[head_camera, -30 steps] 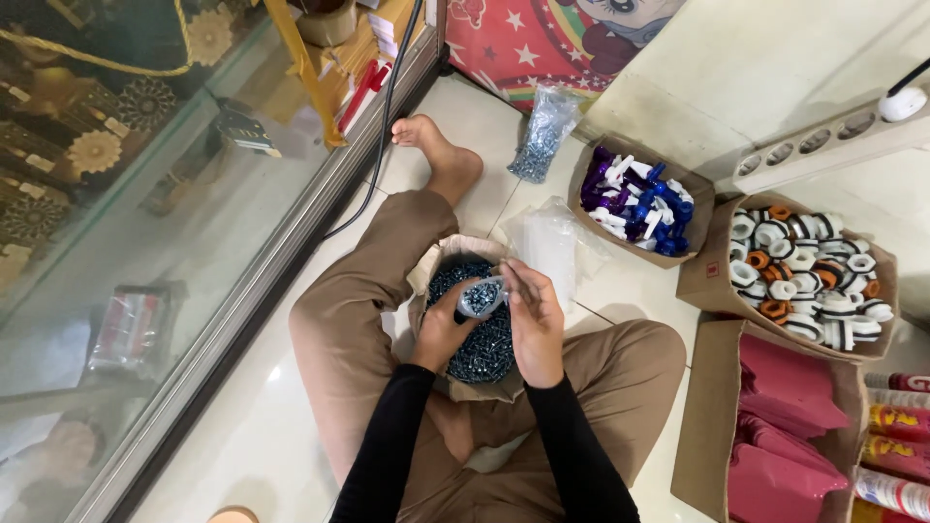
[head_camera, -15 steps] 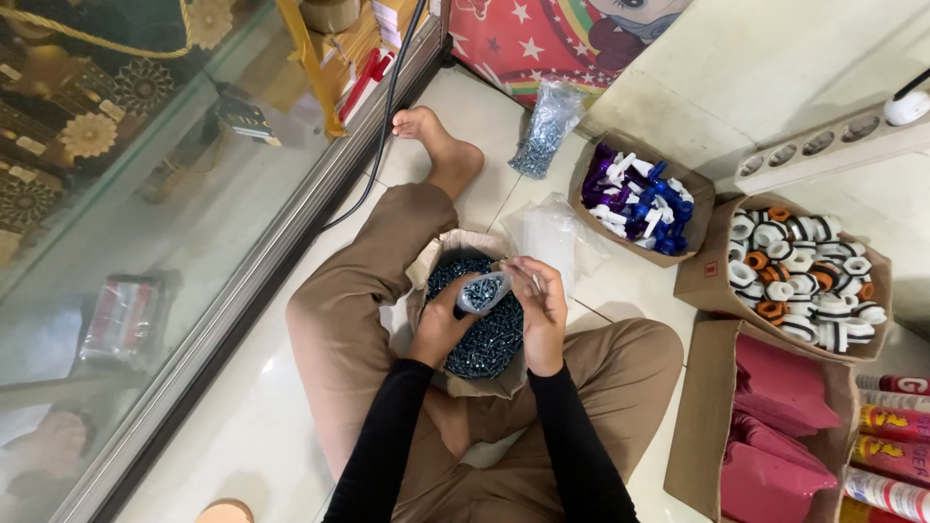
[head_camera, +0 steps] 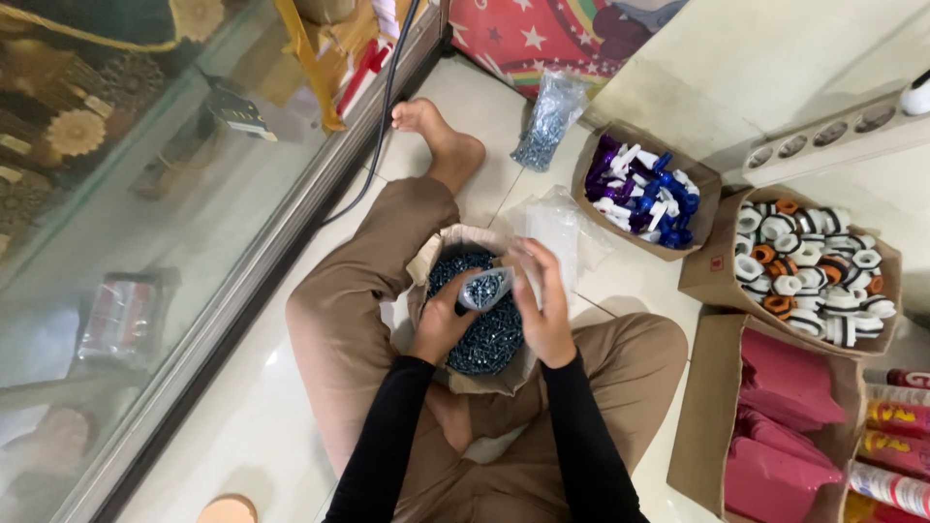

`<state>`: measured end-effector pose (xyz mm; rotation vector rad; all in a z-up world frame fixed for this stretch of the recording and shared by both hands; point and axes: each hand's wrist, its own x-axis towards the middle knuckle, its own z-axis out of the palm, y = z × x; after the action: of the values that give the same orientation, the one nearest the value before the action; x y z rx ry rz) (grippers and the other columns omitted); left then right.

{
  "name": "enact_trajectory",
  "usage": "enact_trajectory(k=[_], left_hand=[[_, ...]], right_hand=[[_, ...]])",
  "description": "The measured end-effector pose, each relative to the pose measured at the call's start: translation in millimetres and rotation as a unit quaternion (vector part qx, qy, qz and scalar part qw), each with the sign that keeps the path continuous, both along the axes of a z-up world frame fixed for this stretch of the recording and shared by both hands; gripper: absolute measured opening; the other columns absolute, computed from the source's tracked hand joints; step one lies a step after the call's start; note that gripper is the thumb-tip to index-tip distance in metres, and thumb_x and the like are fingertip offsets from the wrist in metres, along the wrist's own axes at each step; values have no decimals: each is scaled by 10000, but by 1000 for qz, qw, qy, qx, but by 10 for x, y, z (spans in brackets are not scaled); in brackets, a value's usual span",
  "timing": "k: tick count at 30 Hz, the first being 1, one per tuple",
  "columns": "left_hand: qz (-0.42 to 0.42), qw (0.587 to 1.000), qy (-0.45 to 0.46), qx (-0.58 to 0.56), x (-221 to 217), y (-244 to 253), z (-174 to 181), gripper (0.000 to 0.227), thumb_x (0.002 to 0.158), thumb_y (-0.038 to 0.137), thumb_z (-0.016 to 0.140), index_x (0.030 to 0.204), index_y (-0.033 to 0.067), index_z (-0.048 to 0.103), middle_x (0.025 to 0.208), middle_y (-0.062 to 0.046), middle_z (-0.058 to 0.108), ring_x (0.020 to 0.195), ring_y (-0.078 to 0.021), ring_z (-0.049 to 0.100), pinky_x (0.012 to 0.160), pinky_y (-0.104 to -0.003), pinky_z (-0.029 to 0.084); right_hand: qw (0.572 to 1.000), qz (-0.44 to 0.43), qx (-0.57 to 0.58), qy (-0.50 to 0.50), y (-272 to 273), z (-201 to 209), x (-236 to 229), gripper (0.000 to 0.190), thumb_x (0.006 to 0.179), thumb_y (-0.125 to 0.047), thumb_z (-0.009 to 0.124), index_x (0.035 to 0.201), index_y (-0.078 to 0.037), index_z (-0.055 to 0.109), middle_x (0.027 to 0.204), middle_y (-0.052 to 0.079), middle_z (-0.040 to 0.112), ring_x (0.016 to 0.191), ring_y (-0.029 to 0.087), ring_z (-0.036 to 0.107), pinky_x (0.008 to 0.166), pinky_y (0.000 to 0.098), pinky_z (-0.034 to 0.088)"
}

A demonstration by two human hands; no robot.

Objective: Packaging small blue beads into clear plastic bags while sitting on the floor

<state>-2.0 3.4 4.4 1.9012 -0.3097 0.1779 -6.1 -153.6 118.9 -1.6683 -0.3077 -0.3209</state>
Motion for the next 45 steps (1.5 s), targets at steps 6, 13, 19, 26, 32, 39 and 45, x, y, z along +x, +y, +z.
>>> enact_trajectory(k=[6,13,19,26,32,39,45], left_hand=[[-15,1000,-10,-5,74,27,-103,625,755,87,848,1339,90,627,1301,-127,684,1225,-301,636,1082,-415,492],[-6,1000,6,-7,71,19,-113,648,746,81,851,1351,126,623,1310,-90,682,1230,-273,634,1073,-392,503],[-13,1000,22,-10,45,27,-39,657,756,56,836,1370,152,623,1318,-91,674,1234,-284,633,1062,-396,512],[-11,999,40,-9,49,25,47,644,789,30,815,1387,161,616,1316,-128,660,1227,-319,629,1044,-435,521],[-3,1000,26,-13,30,13,7,635,769,56,830,1365,146,630,1295,-130,678,1216,-317,638,1040,-432,524],[16,1000,13,-14,50,-35,-72,618,765,191,862,1341,159,643,1269,-101,699,1196,-311,654,1039,-441,519],[9,1000,17,-5,37,-30,-7,654,736,176,892,1337,129,637,1262,-148,698,1188,-341,650,1033,-456,524]], right_hand=[[923,58,-285,251,-314,-202,-308,314,1081,-314,403,1159,-137,649,836,97,712,788,254,739,725,351,594],[768,203,-583,173,95,-1553,-533,383,898,3,603,1278,-32,630,1191,214,655,1054,360,669,876,392,579],[793,212,-535,201,114,-1563,-559,289,891,-25,607,1169,-16,687,1176,217,658,1054,369,687,856,399,605],[760,216,-575,214,62,-1751,-548,298,818,-54,699,1114,-67,729,1048,154,715,979,329,705,733,391,640],[786,194,-533,246,95,-1430,-518,257,836,-132,713,1083,-62,698,1021,173,699,905,331,736,728,409,631],[916,163,-260,258,-144,-63,-471,281,865,36,648,1141,9,603,1022,265,679,994,425,709,837,440,618],[966,69,-196,151,-284,427,-260,236,929,-52,705,1160,-38,658,998,135,719,960,256,720,869,386,586]])
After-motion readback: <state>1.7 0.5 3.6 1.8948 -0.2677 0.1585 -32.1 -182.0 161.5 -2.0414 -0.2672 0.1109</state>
